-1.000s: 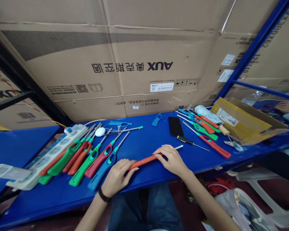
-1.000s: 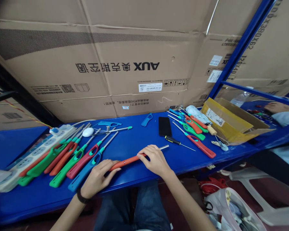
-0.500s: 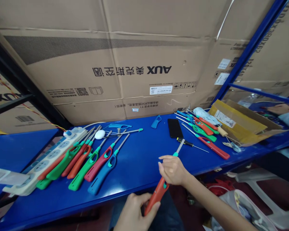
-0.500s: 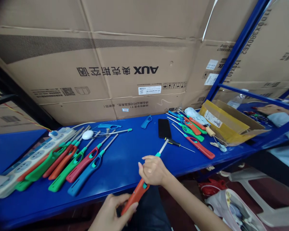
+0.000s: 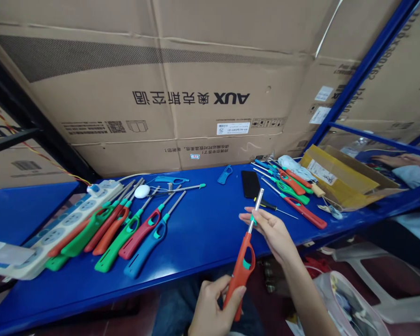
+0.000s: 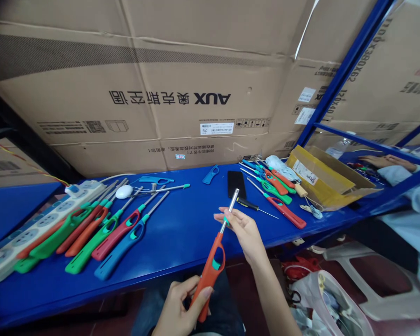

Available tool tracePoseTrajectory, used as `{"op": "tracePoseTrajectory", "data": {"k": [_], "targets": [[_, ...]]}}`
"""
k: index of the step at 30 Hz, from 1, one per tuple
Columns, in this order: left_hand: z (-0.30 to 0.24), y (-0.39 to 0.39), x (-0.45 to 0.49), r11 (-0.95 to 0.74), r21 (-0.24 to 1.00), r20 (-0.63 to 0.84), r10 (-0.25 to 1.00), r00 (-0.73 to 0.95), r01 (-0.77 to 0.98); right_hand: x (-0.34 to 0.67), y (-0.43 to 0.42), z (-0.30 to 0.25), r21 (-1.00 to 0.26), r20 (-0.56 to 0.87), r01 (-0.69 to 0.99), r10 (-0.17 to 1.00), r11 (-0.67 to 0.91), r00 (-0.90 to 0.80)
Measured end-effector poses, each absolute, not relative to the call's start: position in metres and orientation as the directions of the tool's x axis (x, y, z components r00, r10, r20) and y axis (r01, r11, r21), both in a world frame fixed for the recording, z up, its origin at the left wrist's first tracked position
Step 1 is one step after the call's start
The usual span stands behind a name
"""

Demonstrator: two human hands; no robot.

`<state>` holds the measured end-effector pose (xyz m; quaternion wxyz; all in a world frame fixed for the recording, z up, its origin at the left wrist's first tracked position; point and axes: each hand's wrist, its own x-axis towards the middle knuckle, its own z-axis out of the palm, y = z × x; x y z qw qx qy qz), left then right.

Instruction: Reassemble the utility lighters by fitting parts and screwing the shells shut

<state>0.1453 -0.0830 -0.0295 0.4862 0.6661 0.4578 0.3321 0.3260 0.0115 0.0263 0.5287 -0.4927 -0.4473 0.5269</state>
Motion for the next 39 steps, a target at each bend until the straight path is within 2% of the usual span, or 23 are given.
{"op": "tracePoseTrajectory", "data": {"k": [4,7,11,15,20,24,28,35,39], "targets": [[-0.03,-0.081,0.144,-0.13,0.939,0.023,0.947,0.32,0.319,0.32,0.005,0.03,-0.989,-0.137,-0.081,0.982,-0.127,0.131],[-0.028,-0.078,0.143,-0.136,0.942,0.043,0.956,0.291,0.307,0.313,-0.001,0.032,-0.99,-0.13,-0.064,0.987,-0.124,0.098],[-0.024,-0.077,0.142,-0.113,0.963,0.043,0.96,0.277,0.244,0.308,-0.011,0.035,-0.976,-0.101,-0.195,0.995,-0.098,0.006],[-0.018,-0.084,0.145,-0.117,0.96,0.056,0.971,0.234,0.254,0.3,-0.018,0.036,-0.961,-0.099,-0.264,0.995,-0.088,0.03],[-0.013,-0.091,0.151,-0.239,0.884,0.228,0.971,0.076,0.401,0.283,-0.024,0.037,-0.962,-0.121,-0.262,0.981,-0.077,0.154],[-0.013,-0.089,0.151,-0.36,0.812,0.391,0.92,0.03,0.46,0.274,-0.024,0.039,-0.958,-0.121,-0.28,0.976,-0.067,0.181],[-0.013,-0.087,0.147,-0.413,0.735,0.477,0.879,0.024,0.538,0.268,-0.021,0.037,-0.942,-0.141,-0.327,0.972,-0.073,0.189],[-0.017,-0.092,0.148,-0.339,0.763,0.388,0.921,0.03,0.551,0.262,-0.024,0.026,-0.911,-0.211,-0.394,0.958,-0.121,0.193],[-0.025,-0.091,0.148,-0.364,0.684,0.437,0.899,0.045,0.632,0.262,-0.025,0.019,-0.896,-0.228,-0.426,0.953,-0.125,0.199]]}}
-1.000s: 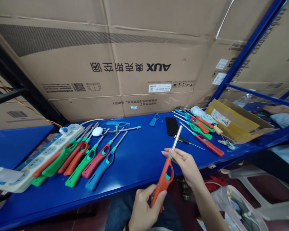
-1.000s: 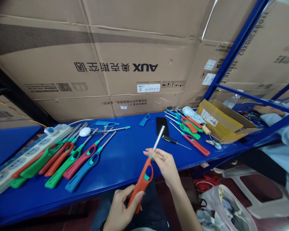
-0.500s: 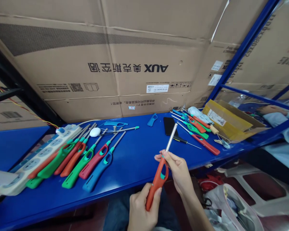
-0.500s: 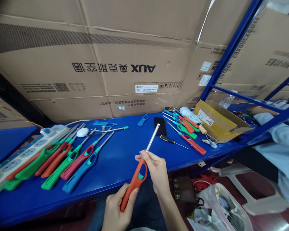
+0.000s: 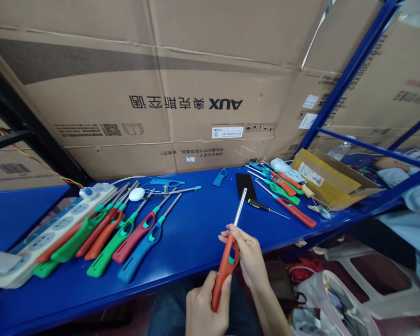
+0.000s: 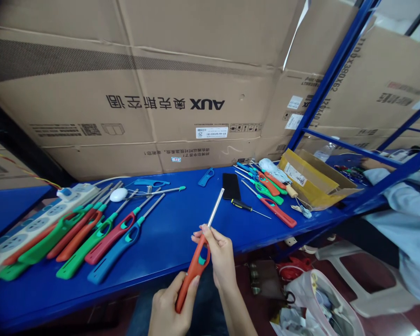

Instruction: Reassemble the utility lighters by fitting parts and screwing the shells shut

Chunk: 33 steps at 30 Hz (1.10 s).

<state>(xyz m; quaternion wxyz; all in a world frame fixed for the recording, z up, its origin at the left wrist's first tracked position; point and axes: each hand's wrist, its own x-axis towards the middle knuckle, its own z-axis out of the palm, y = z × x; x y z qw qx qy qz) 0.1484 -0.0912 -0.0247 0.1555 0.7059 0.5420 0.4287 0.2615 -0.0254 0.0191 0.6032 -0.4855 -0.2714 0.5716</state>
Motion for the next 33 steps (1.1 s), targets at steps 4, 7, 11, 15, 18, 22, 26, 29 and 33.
{"op": "tracePoseTrajectory", "data": {"k": [4,7,11,15,18,22,26,29,33], "targets": [[-0.035,-0.088,0.145,-0.387,0.574,0.5,0.864,0.065,0.721,0.261,-0.023,0.014,-0.892,-0.226,-0.433,0.957,-0.128,0.183],[-0.038,-0.084,0.142,-0.37,0.566,0.485,0.872,0.066,0.736,0.261,-0.019,0.011,-0.899,-0.223,-0.418,0.96,-0.134,0.172],[-0.025,-0.068,0.129,-0.327,0.649,0.317,0.937,0.146,0.687,0.271,-0.012,0.007,-0.932,-0.219,-0.326,0.964,-0.16,0.154],[0.001,-0.045,0.104,-0.313,0.718,0.144,0.941,0.308,0.622,0.294,-0.004,0.002,-0.983,-0.155,-0.114,0.985,-0.146,0.075],[0.012,-0.03,0.085,-0.235,0.749,0.055,0.954,0.296,0.62,0.318,0.002,-0.003,-0.993,-0.096,-0.081,0.977,-0.081,0.193],[0.013,-0.02,0.065,-0.129,0.784,-0.038,0.966,0.254,0.607,0.359,0.013,-0.012,-0.999,0.044,0.041,0.896,0.029,0.442],[0.011,-0.009,0.054,-0.06,0.803,-0.145,0.945,0.292,0.592,0.391,0.03,-0.022,-0.882,0.328,0.465,0.812,0.079,0.482],[0.014,0.006,0.051,-0.069,0.798,-0.107,0.962,0.253,0.599,0.398,0.047,-0.03,-0.675,0.463,0.733,0.82,0.08,0.337],[0.021,0.032,0.044,-0.153,0.718,-0.034,0.967,0.254,0.679,0.396,0.067,-0.042,-0.516,0.488,0.854,0.843,0.068,0.228]]}}
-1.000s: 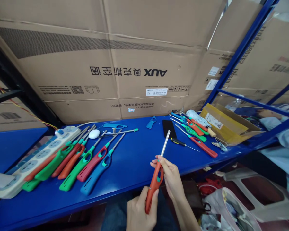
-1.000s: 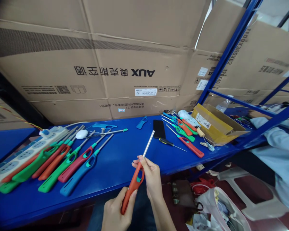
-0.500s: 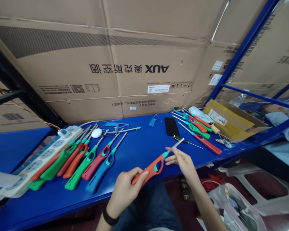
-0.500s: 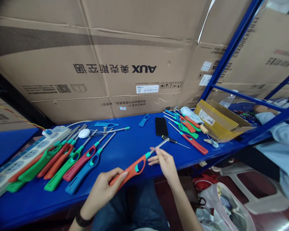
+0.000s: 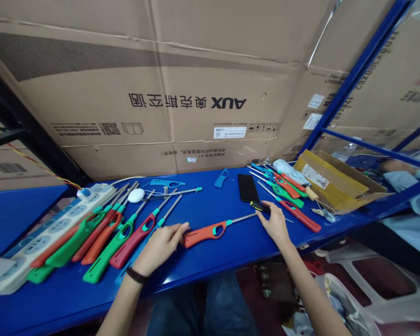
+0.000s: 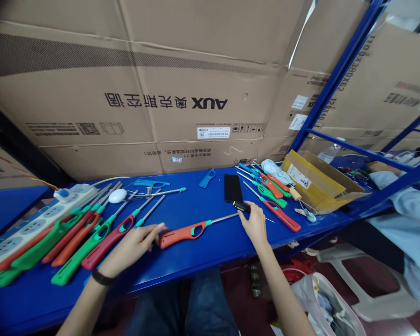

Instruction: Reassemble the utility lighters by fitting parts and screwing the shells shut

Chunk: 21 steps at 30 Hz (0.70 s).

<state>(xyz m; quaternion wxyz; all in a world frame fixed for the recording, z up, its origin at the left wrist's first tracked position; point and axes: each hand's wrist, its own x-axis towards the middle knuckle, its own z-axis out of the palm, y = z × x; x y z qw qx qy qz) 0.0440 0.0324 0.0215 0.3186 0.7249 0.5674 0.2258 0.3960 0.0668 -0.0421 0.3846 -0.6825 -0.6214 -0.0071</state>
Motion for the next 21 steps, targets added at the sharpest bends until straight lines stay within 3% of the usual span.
{"op": "tracePoseTrajectory", "data": {"k": [6,11,15,21], "targets": [[0.042,0.073,0.046,-0.285,0.535,-0.001,0.941,0.338,0.795,0.395,0.075,-0.056,-0.431,0.548,0.899,0.815,0.082,0.189],[0.039,0.121,0.098,-0.454,0.316,0.095,0.889,0.448,0.833,0.39,0.074,-0.054,-0.448,0.563,0.89,0.799,0.083,0.209],[0.025,0.169,0.161,-0.44,0.286,0.157,0.898,0.412,0.851,0.385,0.07,-0.046,-0.574,0.497,0.815,0.825,0.08,0.269],[0.011,0.217,0.23,-0.307,0.288,0.215,0.944,0.251,0.907,0.384,0.07,-0.042,-0.614,0.464,0.779,0.856,0.128,0.226]]}}
